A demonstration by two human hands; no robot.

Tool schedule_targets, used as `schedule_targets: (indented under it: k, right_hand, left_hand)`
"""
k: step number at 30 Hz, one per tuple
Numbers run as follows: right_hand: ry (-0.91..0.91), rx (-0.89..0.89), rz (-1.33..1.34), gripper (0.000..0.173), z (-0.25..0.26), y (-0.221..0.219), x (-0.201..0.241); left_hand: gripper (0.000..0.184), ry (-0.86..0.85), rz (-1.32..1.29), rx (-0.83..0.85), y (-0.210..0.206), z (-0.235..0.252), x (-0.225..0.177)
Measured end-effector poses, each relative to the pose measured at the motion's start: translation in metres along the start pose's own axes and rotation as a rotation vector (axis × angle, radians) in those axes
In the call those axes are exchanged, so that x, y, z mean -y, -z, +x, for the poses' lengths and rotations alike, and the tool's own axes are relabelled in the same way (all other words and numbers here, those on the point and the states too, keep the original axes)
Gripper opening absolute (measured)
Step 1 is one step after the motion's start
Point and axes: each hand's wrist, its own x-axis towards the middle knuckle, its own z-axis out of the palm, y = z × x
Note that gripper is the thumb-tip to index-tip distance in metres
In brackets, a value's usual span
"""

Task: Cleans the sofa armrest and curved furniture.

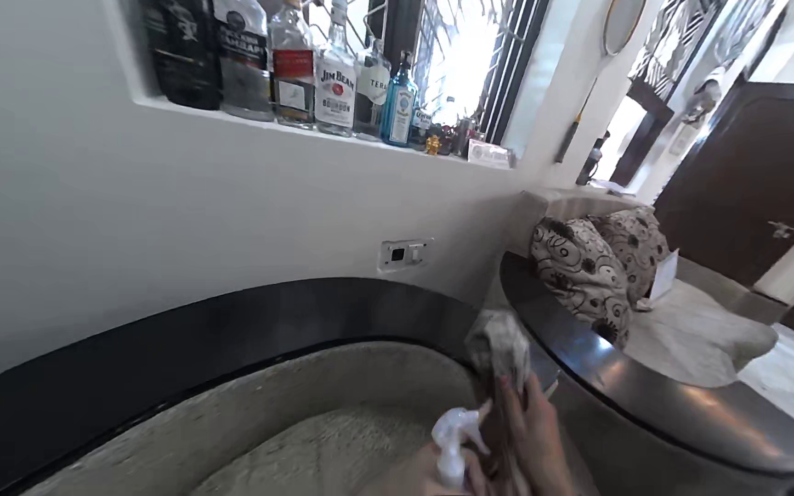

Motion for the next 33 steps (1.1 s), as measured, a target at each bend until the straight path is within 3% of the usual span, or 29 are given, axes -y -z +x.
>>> schedule_targets:
  k: [1, 3, 5, 7, 9, 14, 23, 25, 28, 33]
  right_hand:
    - [-0.071, -0.002, 0.045, 0.035, 0.002, 0.005, 0.002]
    - [-0.199, 0.025, 0.132, 0.034, 0.006, 0.019, 0.008]
    - [-0.236, 0.056, 0.161, 0.031, 0.007, 0.032, 0.018]
    - [-0.196, 0.085, 0.183, 0.026, -0.001, 0.036, 0.034]
    - [-0.125, 0.113, 0.178, 0.025, -0.011, 0.033, 0.053]
    - [0.034, 0.341, 0.043, 0.039, -0.03, 0.011, 0.071]
    - [0.261, -0.037, -0.073, 0.039, -0.058, -0.007, 0.063]
    - [0.222, -0.067, -0.067, 0.04, -0.061, -0.003, 0.059]
    - [0.109, -0.029, -0.04, 0.044, -0.062, 0.006, 0.054]
    - [0.031, -0.053, 0.056, 0.043, -0.06, 0.018, 0.057]
  left_hand:
    - [0.033, -0.008, 0.019, -0.022, 0.003, -0.003, 0.0]
    - [0.022, 0.002, 0.112, -0.095, 0.006, -0.008, -0.005]
    - [0.047, -0.022, 0.218, -0.159, 0.008, -0.009, -0.007]
    - [0.09, 0.007, 0.289, -0.165, 0.007, -0.009, -0.012]
    - [0.098, 0.052, 0.329, -0.179, 0.005, -0.011, -0.017]
    - [0.051, 0.159, 0.435, -0.253, -0.011, -0.021, -0.031]
    - [0.042, 0.168, 0.373, -0.232, -0.032, -0.024, -0.023]
    - [0.042, 0.199, 0.384, -0.24, -0.04, -0.019, -0.022]
    - [0.028, 0.214, 0.351, -0.197, -0.046, -0.014, -0.019]
    - [0.035, 0.081, -0.029, 0.02, -0.026, -0.014, 0.001]
